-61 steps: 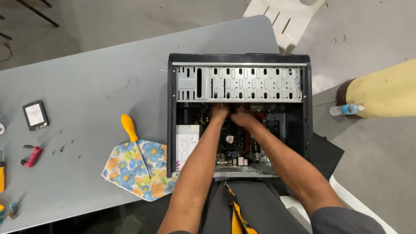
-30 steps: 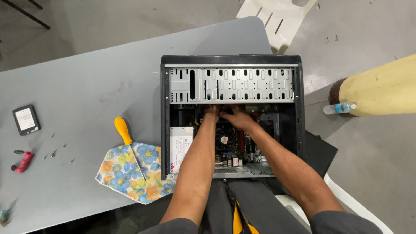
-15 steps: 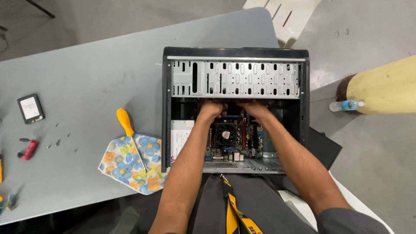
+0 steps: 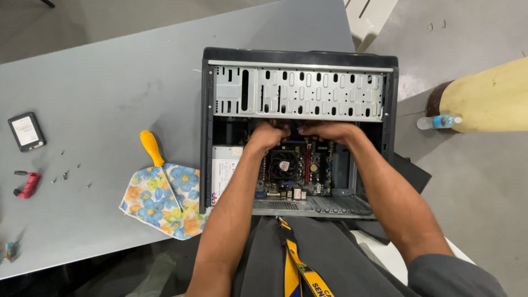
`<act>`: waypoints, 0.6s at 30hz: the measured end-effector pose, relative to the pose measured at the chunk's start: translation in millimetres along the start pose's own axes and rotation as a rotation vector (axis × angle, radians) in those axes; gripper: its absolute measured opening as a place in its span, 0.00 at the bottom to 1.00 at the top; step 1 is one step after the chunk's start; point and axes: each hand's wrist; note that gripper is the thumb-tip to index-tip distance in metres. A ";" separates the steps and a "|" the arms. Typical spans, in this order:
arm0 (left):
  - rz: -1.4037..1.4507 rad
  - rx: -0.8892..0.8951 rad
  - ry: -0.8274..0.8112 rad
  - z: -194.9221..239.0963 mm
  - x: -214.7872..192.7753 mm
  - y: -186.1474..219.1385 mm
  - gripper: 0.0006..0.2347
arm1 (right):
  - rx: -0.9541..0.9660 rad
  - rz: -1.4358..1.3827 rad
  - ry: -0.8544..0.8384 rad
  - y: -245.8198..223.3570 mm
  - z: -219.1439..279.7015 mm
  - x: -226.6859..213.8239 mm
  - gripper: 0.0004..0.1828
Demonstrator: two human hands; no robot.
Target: The person uses a screwdriver to remove screws from the motherboard area, then disconnects and reconnects internal cables. They remove a hard drive from the case and place it on the table.
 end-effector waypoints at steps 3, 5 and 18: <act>-0.121 -0.041 -0.016 -5.0 4.8 7.6 0.09 | -0.004 0.031 0.027 14.4 -12.9 -3.2 0.27; -0.177 -0.102 -0.087 -11.0 10.8 7.2 0.11 | 0.050 -0.057 0.150 49.7 -40.9 -2.9 0.21; 0.116 -0.135 0.087 -5.4 15.1 -0.5 0.14 | -0.139 0.984 0.404 10.3 -13.2 43.9 0.27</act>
Point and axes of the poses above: each hand's wrist, its own z-axis away from the middle knuckle, its own x-axis out of the palm, y = z × x, and after that the axes turned 11 degrees about z, right-handed
